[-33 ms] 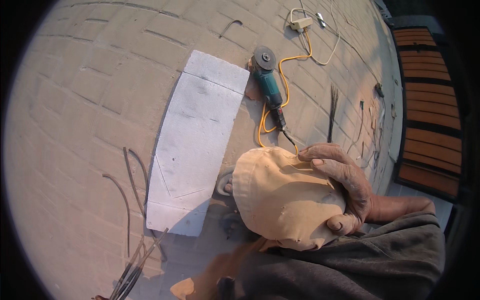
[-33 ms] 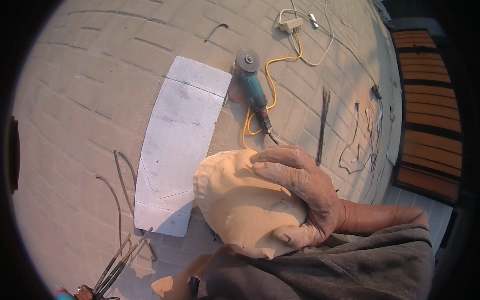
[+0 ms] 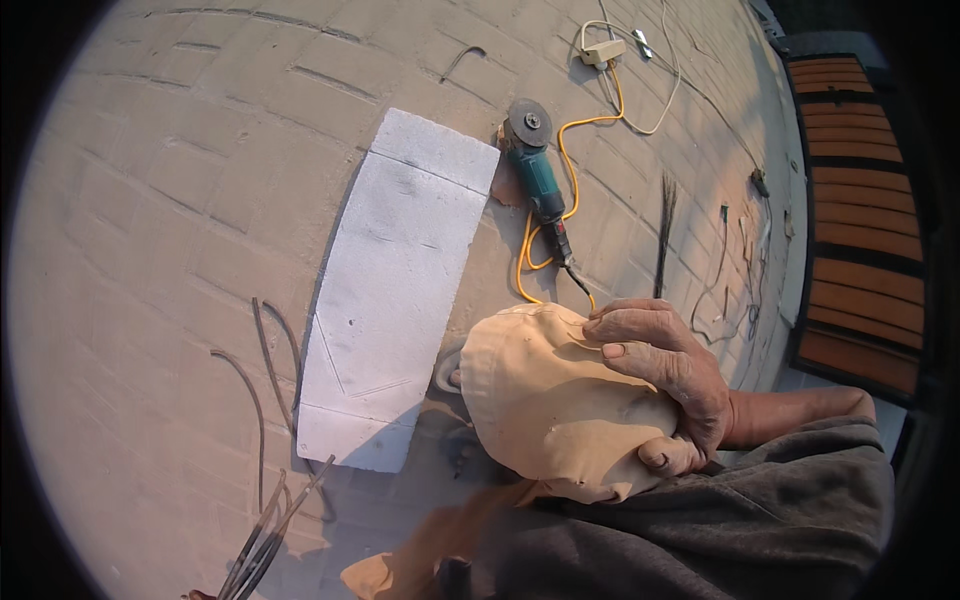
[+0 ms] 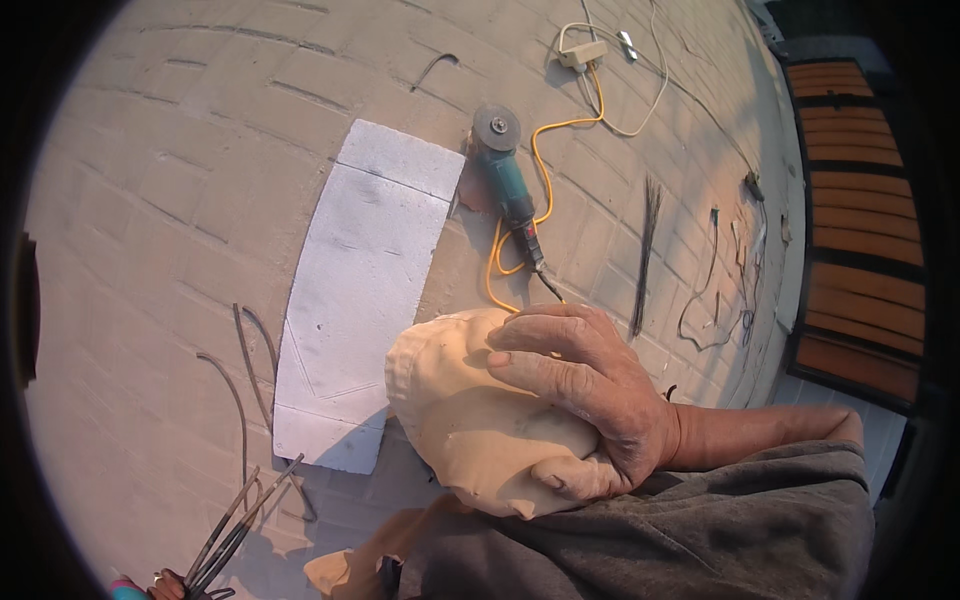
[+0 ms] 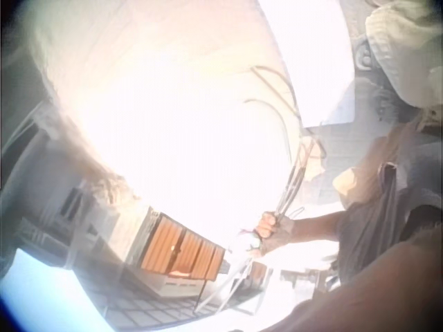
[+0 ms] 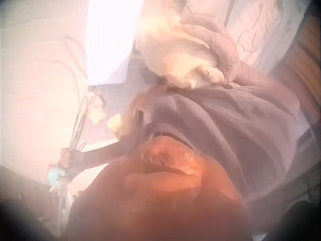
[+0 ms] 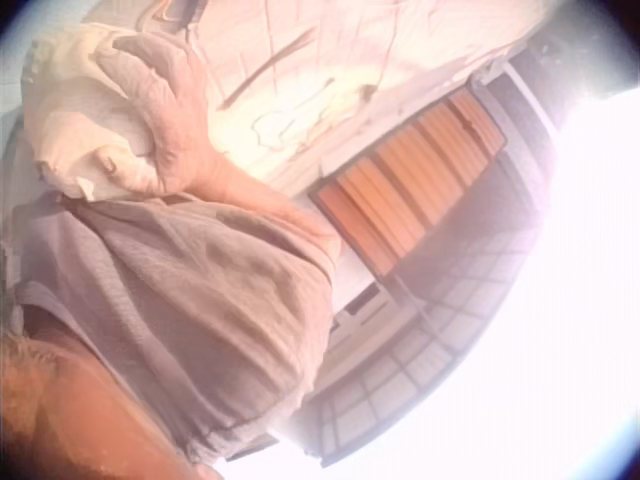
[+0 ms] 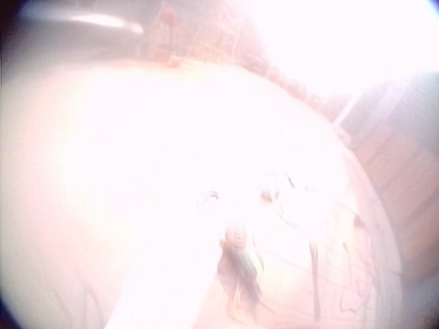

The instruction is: The person uses an angle grinder to cut several long metal rods into shorter pieces on a tiled outdoor surface. They repeatedly pick up rods, position them on a white board, cut them, and then bend the cut pieces by hand.

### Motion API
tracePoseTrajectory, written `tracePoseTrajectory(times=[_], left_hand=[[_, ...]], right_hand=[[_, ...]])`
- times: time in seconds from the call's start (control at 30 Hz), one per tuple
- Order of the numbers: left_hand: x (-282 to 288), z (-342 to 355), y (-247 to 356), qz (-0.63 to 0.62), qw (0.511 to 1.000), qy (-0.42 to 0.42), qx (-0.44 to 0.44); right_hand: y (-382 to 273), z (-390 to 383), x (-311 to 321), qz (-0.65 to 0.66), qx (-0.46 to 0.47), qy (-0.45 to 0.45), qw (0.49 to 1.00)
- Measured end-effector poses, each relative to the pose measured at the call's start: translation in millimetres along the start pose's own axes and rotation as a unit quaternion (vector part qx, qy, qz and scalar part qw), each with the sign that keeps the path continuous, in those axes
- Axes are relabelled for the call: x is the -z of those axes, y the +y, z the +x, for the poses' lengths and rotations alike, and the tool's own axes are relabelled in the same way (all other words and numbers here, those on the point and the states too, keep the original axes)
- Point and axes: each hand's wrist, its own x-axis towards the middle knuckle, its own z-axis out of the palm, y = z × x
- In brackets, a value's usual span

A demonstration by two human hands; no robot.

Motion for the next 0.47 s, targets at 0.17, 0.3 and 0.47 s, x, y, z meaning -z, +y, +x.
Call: tracePoseTrajectory(times=[0.17, 0.3, 0.47], left_hand=[[-97.1, -14.6, 44.2, 0.027, 0.988, 0.126, -0.081], [-133.8, -19.2, 81.5, -0.014, 0.981, 0.156, -0.117], [-79.6, -12.4, 122.4, 0.43, 0.88, 0.155, -0.125]], right_hand=[[-40.3, 36.6, 18.8, -0.167, 0.054, -0.088, 0.98], [-60.8, 44.9, 37.1, -0.253, 0.008, -0.129, 0.959], [-72.9, 13.7, 50.7, -0.296, -0.057, -0.094, 0.949]])
